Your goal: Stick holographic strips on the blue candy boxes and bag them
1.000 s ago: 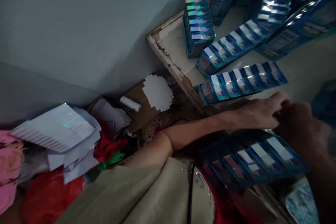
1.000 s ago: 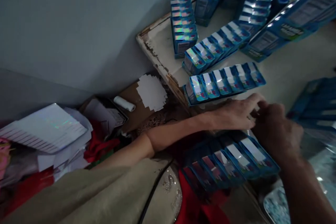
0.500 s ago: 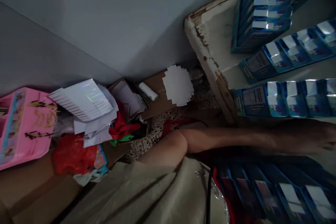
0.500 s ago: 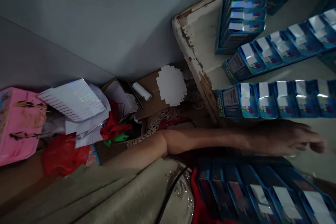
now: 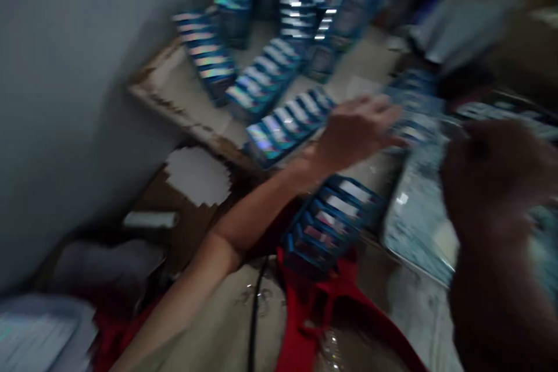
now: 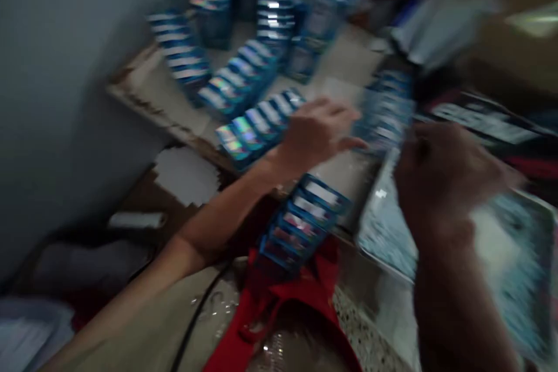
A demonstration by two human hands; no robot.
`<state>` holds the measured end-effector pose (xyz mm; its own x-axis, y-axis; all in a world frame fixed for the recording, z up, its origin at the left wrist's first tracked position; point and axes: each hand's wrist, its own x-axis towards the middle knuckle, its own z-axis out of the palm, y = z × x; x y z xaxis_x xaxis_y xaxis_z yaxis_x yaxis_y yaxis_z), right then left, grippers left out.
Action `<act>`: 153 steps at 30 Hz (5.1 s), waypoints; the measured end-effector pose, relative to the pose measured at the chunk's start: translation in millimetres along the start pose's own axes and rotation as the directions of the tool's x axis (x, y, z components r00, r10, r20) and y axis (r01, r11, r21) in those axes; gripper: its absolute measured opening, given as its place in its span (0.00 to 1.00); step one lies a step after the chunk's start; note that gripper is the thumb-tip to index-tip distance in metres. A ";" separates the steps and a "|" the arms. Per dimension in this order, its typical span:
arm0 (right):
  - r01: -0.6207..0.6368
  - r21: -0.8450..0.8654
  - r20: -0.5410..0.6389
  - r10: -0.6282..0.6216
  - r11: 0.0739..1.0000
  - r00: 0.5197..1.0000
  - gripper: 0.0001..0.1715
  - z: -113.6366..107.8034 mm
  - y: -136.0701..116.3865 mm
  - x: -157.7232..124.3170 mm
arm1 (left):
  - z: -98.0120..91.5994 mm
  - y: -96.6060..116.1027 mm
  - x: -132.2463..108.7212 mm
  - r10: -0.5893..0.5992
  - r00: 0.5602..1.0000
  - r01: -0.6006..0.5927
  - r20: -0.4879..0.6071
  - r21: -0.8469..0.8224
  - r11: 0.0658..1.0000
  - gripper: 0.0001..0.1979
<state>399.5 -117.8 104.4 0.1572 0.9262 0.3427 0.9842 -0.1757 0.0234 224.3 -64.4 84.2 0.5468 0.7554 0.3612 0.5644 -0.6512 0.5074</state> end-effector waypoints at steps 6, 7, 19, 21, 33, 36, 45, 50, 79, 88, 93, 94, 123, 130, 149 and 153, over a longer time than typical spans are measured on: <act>-0.168 0.062 -0.166 0.176 0.984 0.970 0.13 -14.6 31.4 3.1 | 27.2 -9.1 36.7 0.129 0.965 -0.175 -0.228 -0.195 0.965 0.26; -0.141 0.108 -0.181 0.159 0.984 0.971 0.13 -7.2 34.2 5.3 | 31.2 -9.4 40.8 0.144 0.965 -0.186 -0.220 -0.188 0.964 0.27; 0.174 0.034 0.442 -0.171 0.984 0.881 0.14 79.9 30.7 -50.9 | 60.2 -71.1 -3.0 0.173 0.975 -0.214 0.140 0.374 0.902 0.12; 0.150 0.037 0.546 -0.146 0.988 0.825 0.15 81.3 23.9 -53.3 | 68.5 -79.5 -13.3 0.125 0.972 -0.195 0.197 0.387 0.901 0.12; -0.013 0.208 0.545 -0.105 0.978 0.832 0.14 38.9 12.4 -42.8 | 22.8 -40.3 -43.1 -0.135 0.986 0.084 0.101 0.403 0.911 0.11; -0.027 0.270 0.424 -0.094 0.962 0.901 0.14 15.0 7.6 -51.4 | 14.6 -16.3 -59.7 -0.136 0.977 0.179 -0.163 0.291 0.940 0.10; -0.088 0.455 -0.050 0.124 0.886 0.991 0.15 14.9 -12.6 -92.4 | 12.2 0.7 -71.3 -0.292 0.923 0.285 -0.251 -0.065 0.956 0.02; -0.072 0.420 -0.137 0.141 0.905 0.980 0.19 18.4 -15.4 -100.8 | 26.1 4.9 -73.2 -0.208 0.869 0.240 -0.448 0.015 0.971 0.05; -0.081 0.664 -0.167 0.253 0.743 0.953 0.13 0.8 -0.1 -105.8 | -8.0 16.8 -46.2 -0.073 0.989 0.088 -0.129 0.118 0.989 0.09; 0.042 0.563 -0.299 0.156 0.825 0.942 0.06 42.2 3.9 -126.6 | 46.2 -35.3 -101.3 0.125 0.910 -0.078 -0.396 0.133 0.988 0.04; -0.200 0.654 -0.042 0.299 0.730 0.953 0.10 46.2 -2.6 -116.5 | 70.5 -40.0 -89.7 -0.223 0.928 0.214 -0.298 -0.063 0.975 0.09; -0.253 0.673 0.000 0.342 0.695 0.940 0.10 47.8 -3.8 -115.4 | 71.5 -39.8 -87.5 -0.249 0.937 0.237 -0.244 -0.077 0.968 0.09; -0.497 0.425 0.293 0.405 0.756 0.866 0.14 43.4 -7.2 -96.0 | 73.9 -61.8 -77.6 -0.171 0.983 0.183 0.068 -0.249 0.951 0.08; -0.231 0.652 -0.073 0.363 0.722 0.929 0.13 64.6 -9.5 -138.1 | 71.8 -65.0 -98.2 -0.051 0.994 0.078 0.098 -0.290 0.954 0.10; -0.032 0.872 0.114 -0.138 0.488 0.984 0.15 33.6 16.3 -252.7 | 28.1 -31.6 -203.8 0.287 0.910 -0.201 0.299 -0.288 0.936 0.07; -0.250 0.932 0.284 -0.103 0.261 0.953 0.11 35.0 13.8 -262.8 | 29.5 -22.7 -222.9 -0.137 0.912 0.349 0.388 -0.553 0.757 0.07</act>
<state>374.6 -352.0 -18.2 0.0715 0.9958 0.0574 0.2941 0.0339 -0.9552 107.9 -220.2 -30.9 0.6611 0.7490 -0.0437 0.2760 -0.1886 0.9425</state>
